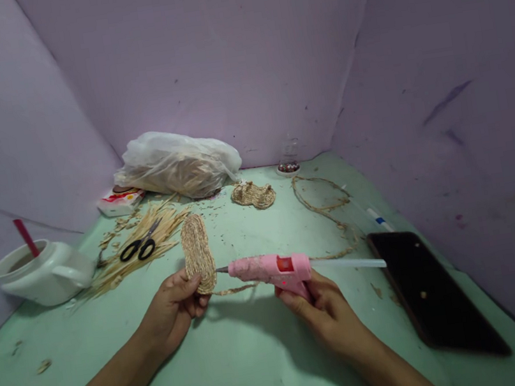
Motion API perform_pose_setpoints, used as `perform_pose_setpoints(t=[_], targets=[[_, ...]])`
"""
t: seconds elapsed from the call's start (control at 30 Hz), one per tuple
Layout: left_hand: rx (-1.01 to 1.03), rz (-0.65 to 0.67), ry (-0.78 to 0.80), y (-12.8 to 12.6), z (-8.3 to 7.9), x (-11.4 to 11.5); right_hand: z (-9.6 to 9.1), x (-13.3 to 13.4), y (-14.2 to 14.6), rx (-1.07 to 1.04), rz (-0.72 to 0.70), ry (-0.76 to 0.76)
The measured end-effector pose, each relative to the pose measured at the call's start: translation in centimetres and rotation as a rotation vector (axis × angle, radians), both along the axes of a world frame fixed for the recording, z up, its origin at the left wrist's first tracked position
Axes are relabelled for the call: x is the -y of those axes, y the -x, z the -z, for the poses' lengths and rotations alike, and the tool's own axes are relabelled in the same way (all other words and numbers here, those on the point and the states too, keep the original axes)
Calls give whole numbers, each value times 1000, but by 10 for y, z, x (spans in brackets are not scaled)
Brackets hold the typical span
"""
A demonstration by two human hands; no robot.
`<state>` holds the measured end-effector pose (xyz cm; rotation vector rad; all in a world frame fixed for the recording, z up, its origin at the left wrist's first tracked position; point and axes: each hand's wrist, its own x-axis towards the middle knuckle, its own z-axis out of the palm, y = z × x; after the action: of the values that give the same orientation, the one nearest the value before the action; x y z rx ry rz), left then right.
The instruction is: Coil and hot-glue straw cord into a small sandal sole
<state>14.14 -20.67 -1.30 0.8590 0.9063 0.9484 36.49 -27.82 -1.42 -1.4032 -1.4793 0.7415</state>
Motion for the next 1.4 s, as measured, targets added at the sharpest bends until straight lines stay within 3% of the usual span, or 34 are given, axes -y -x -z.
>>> perform_pose_setpoints(t=[1.4], targets=[[-83, 69, -25, 1, 6, 1, 3, -1, -3, -41, 19, -14]])
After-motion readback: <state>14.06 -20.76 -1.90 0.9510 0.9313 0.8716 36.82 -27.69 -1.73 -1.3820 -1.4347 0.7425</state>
